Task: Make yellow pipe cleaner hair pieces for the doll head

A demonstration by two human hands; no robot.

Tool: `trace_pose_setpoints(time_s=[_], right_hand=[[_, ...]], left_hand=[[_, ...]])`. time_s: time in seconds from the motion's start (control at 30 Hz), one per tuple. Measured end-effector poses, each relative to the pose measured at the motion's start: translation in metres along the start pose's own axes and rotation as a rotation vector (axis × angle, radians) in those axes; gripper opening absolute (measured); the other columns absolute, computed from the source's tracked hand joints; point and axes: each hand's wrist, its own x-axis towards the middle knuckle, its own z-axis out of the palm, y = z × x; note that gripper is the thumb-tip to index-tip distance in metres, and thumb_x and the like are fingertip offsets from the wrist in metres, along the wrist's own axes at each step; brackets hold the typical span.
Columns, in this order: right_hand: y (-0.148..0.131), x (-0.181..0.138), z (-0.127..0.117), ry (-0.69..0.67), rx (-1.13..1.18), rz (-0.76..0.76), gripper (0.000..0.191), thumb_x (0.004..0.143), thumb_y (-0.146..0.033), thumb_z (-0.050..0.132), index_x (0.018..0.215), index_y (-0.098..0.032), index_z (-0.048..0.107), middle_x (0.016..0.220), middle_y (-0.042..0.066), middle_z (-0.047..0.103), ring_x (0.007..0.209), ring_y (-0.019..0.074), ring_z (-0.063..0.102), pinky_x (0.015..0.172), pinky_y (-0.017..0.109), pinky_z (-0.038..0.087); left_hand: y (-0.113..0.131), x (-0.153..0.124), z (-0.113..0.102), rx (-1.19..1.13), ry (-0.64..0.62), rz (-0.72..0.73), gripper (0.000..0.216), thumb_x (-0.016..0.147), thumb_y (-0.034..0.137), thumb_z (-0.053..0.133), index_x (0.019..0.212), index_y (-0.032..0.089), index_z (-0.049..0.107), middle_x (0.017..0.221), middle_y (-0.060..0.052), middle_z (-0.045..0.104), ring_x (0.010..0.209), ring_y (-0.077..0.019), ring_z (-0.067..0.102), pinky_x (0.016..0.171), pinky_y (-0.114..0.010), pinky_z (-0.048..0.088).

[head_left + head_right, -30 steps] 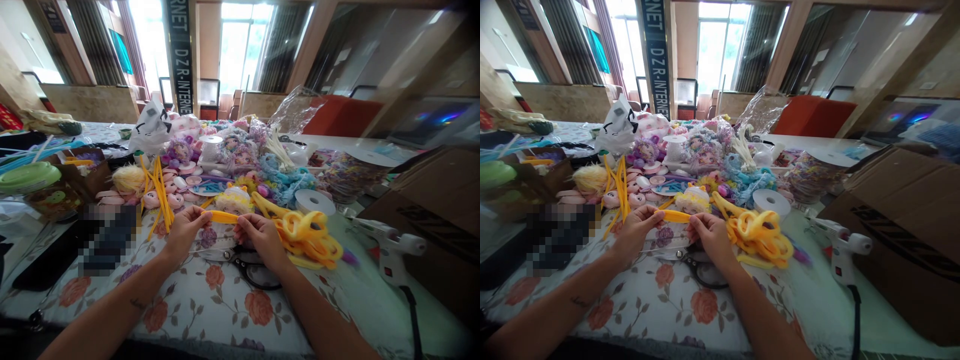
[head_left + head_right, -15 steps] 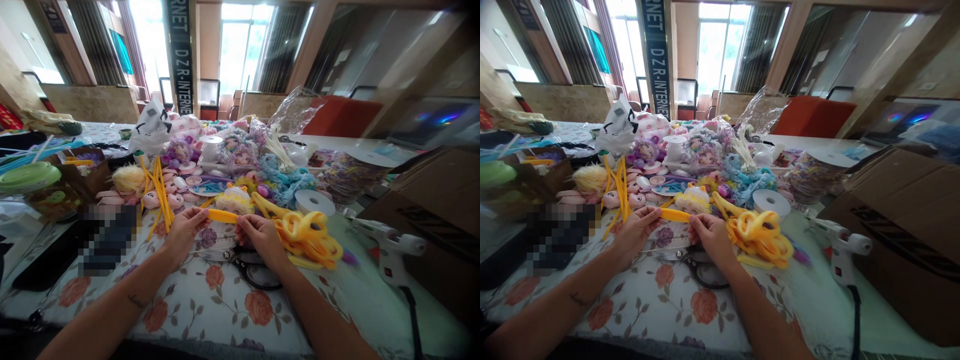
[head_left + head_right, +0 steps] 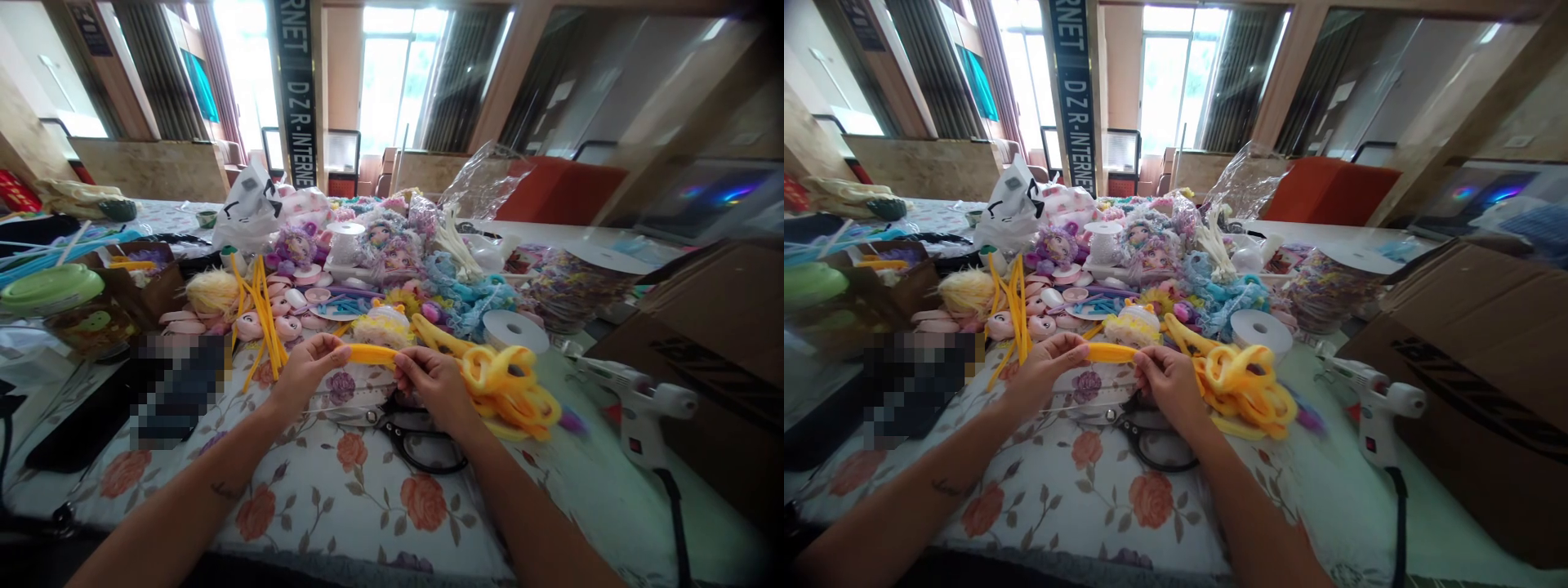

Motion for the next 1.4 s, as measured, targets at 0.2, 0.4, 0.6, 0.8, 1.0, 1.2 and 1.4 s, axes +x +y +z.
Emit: trace_pose_setpoints(time_s=[0.2,0.4,0.6,0.8,1.0,1.2,1.4], right_hand=[[-0.003,-0.005,0.002,-0.214,-0.327,-0.206,0.022,0.088,-0.031,0.051,0.074,-0.018,0.063,0.057,0.000,0.056,0.050,0.0123,0.052,0.050,0.023,0.039],[-0.005,-0.008,0.006,-0.232,-0.250,-0.168,0.026,0.088,-0.037,0.053,0.075,-0.018,0.064,0.057,-0.001,0.056,0.050,0.0116,0.052,0.050,0.023,0.040],[-0.007,-0.004,0.001,-0.389,0.049,0.085,0.036,0.083,-0.051,0.056,0.076,-0.016,0.061,0.063,0.001,0.061,0.053,0.0123,0.057,0.050,0.023,0.046],[-0.011,-0.005,-0.004,-0.495,0.171,0.302,0.038,0.077,-0.052,0.064,0.074,-0.014,0.061,0.064,0.001,0.064,0.053,0.0092,0.058,0.050,0.020,0.047],[-0.008,-0.006,0.001,-0.446,0.255,0.288,0.036,0.073,-0.049,0.070,0.071,-0.013,0.061,0.061,-0.001,0.062,0.049,0.0069,0.054,0.047,0.017,0.045],[-0.006,-0.005,0.000,-0.508,0.264,0.292,0.035,0.074,-0.047,0.070,0.077,-0.012,0.067,0.069,0.003,0.068,0.059,0.0103,0.062,0.055,0.020,0.051],[-0.005,-0.007,0.001,-0.504,0.327,0.361,0.033,0.070,-0.044,0.075,0.072,-0.012,0.068,0.064,0.002,0.067,0.052,0.0081,0.059,0.051,0.019,0.049]], left_hand=[[0.006,-0.005,-0.002,0.571,-0.220,0.280,0.033,0.087,0.042,0.053,0.109,0.020,0.061,0.103,-0.006,0.067,0.089,-0.0184,0.061,0.078,-0.028,0.045],[0.001,-0.012,0.007,0.852,-0.463,0.275,0.028,0.093,0.035,0.040,0.075,0.018,0.052,0.060,0.004,0.049,0.057,-0.0114,0.045,0.055,-0.023,0.033],[0.000,-0.010,0.003,1.016,-0.429,0.380,0.031,0.095,0.039,0.037,0.074,0.019,0.048,0.066,0.002,0.050,0.062,-0.0130,0.047,0.057,-0.024,0.032],[-0.001,-0.012,0.001,1.180,-0.465,0.508,0.028,0.095,0.034,0.038,0.078,0.019,0.052,0.073,-0.002,0.059,0.067,-0.0163,0.055,0.058,-0.025,0.033],[0.002,-0.015,0.004,1.065,-0.438,0.563,0.026,0.095,0.034,0.038,0.091,0.019,0.058,0.076,-0.002,0.062,0.068,-0.0150,0.057,0.061,-0.024,0.037],[0.003,-0.013,0.002,1.056,-0.421,0.649,0.033,0.095,0.033,0.037,0.082,0.019,0.064,0.075,-0.004,0.062,0.069,-0.0143,0.056,0.061,-0.024,0.037],[0.002,-0.013,0.001,1.022,-0.433,0.682,0.034,0.095,0.031,0.040,0.078,0.018,0.066,0.074,-0.005,0.062,0.069,-0.0142,0.056,0.062,-0.024,0.036]])
